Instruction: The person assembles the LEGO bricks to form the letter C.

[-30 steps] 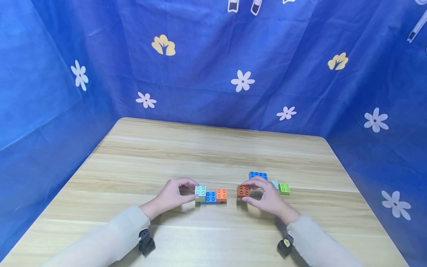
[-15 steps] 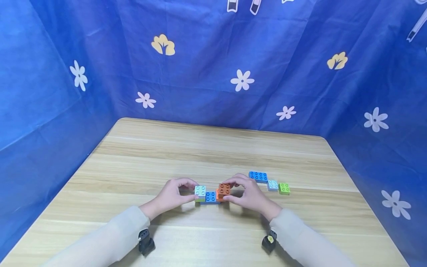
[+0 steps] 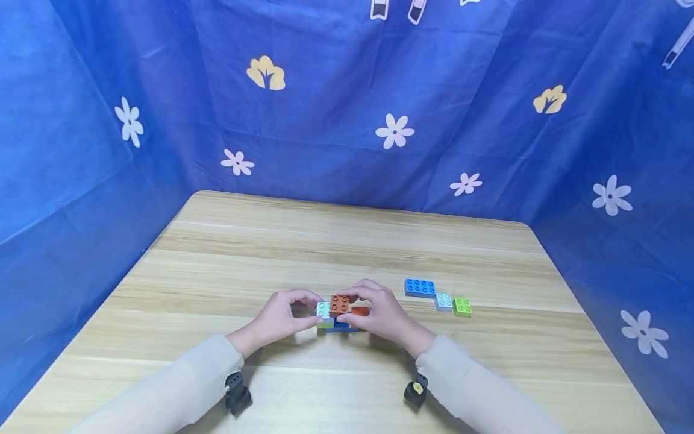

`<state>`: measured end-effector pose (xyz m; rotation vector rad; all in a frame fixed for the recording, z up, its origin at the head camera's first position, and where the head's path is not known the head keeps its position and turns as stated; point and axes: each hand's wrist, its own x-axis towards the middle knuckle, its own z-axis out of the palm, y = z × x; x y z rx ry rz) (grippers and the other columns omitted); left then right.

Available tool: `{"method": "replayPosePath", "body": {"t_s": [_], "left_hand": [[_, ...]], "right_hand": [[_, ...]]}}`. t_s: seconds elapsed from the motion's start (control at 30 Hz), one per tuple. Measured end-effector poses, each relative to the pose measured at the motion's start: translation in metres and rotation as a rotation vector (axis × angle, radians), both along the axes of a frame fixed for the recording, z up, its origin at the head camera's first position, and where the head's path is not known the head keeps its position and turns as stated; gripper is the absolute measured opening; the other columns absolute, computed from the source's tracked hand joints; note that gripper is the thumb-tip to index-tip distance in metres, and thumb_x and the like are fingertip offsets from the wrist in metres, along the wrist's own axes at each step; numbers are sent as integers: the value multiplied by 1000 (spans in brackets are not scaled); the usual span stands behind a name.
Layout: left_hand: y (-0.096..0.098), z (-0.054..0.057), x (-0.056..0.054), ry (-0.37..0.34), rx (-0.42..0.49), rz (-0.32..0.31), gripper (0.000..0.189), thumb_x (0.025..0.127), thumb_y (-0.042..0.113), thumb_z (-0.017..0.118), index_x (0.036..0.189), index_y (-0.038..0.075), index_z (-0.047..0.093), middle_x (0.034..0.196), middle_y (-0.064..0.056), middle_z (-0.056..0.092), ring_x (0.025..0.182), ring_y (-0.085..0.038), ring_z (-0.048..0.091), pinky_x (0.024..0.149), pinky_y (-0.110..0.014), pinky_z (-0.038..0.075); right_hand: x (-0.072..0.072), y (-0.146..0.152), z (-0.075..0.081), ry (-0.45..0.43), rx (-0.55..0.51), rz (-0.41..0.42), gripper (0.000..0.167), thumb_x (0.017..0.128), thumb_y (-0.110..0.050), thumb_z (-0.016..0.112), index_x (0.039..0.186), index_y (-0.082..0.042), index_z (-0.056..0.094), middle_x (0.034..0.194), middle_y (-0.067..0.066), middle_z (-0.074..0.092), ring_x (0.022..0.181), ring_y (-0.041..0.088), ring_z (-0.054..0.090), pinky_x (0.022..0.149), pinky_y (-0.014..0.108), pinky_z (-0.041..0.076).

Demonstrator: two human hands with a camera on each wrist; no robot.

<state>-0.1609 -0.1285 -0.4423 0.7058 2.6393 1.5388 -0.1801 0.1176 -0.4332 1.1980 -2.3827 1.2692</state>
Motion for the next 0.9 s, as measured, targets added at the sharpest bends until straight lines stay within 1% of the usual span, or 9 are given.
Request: {"method": "replayPosePath", "body": {"t_s": [0.13,0.27,0.5,0.6,0.77,0.9], "left_hand": [[0,0,1,7,-4,3,31,75,18,81,103,10,69,92,4,70,89,-19,65,87,-44,48],[0,0,2,21,-5,-1,31,76,18,81,102,8,69,92,2,70,89,-20,65,87,-45,48],[-1,-1,1,28,7,-20,31,77,19,80,102,5,69,93,-1,70,89,-23,65,86,-45,50],[-1,0,1,46,14,-27,29,77,18,81,101,6,69,93,0,70,88,-23,66,85,-43,50],[-1,0,0,48,15,-27,30,75,18,82,100,7,70,92,2,70,88,-21,66,85,-40,50],[-2,-1,-1,56,2,-30,31,75,19,82,101,7,70,92,2,70,88,-21,65,84,-41,51]], "right_hand": [[1,-8,3,-8,23,-8,42,76,-27,81,112,-10,69,99,-6,62,93,6,58,80,31,52],[2,-15,5,-6,45,0,41,77,-27,81,112,-11,69,99,-6,62,93,5,58,82,30,52],[2,-22,7,7,43,8,39,76,-24,81,111,-9,69,97,-4,62,91,9,60,80,28,52],[2,-23,8,0,57,-4,38,76,-24,81,109,-9,70,95,-4,63,88,9,61,74,26,53],[1,-24,8,-26,73,-7,35,76,-23,82,107,-10,71,91,-4,62,83,12,62,63,25,52],[0,-25,9,-52,90,-22,34,75,-22,83,105,-10,71,88,-5,61,81,11,61,62,22,51]]}}
